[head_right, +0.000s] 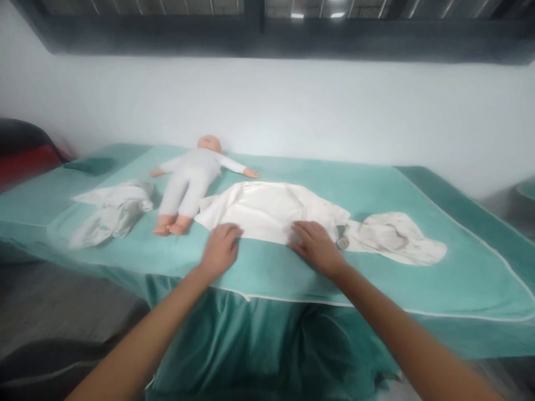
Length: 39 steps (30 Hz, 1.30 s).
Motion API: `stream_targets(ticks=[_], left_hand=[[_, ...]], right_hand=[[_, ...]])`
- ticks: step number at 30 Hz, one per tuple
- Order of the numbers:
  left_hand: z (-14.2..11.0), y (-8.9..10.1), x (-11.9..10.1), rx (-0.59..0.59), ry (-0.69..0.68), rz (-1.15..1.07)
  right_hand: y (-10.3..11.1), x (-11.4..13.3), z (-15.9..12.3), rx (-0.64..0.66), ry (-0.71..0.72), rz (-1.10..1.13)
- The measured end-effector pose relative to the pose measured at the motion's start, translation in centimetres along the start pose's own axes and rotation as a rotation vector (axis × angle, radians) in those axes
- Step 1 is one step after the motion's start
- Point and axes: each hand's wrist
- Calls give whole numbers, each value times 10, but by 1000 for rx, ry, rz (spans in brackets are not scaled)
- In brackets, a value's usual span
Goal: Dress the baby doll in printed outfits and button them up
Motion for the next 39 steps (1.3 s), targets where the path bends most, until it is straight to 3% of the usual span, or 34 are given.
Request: stream_targets(ticks=[3, 7, 11, 14, 18, 20, 23, 25, 27, 33, 39], left_hand=[[1, 9, 0, 56, 48, 79], [15, 13, -7, 85, 79, 118], [14, 18, -9, 101, 71, 69], [11, 24, -5, 126, 71, 7], [30, 38, 6, 68, 155, -60], [48, 48, 16, -11, 198, -11], [73, 62, 34, -64, 225, 207], [86, 67, 44, -58, 228, 305], [95, 67, 51, -57, 223, 324], [111, 67, 60, -71, 243, 347], [126, 76, 72, -235, 503, 207]], right_hand=[[12, -7, -27, 26, -44, -36], [20, -10, -21, 107, -72, -47], [26, -10, -17, 110, -120, 123], [27, -20, -27, 26, -215, 259], [26, -57, -45, -207, -572, 114], [27, -80, -55, -155, -696, -57], [33, -106, -64, 54, -682, -246], [38, -115, -62, 114, -637, -269], [39, -118, -52, 92, -660, -213], [28, -131, -14, -33, -953, 24], [31, -145, -12, 30, -857, 150]])
Point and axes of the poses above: each hand's wrist, its own z-axis towards the middle knuckle, its own y-axis out of the back of the hand, x = y × z, and after that the axes turned 10 degrees about y, right-handed
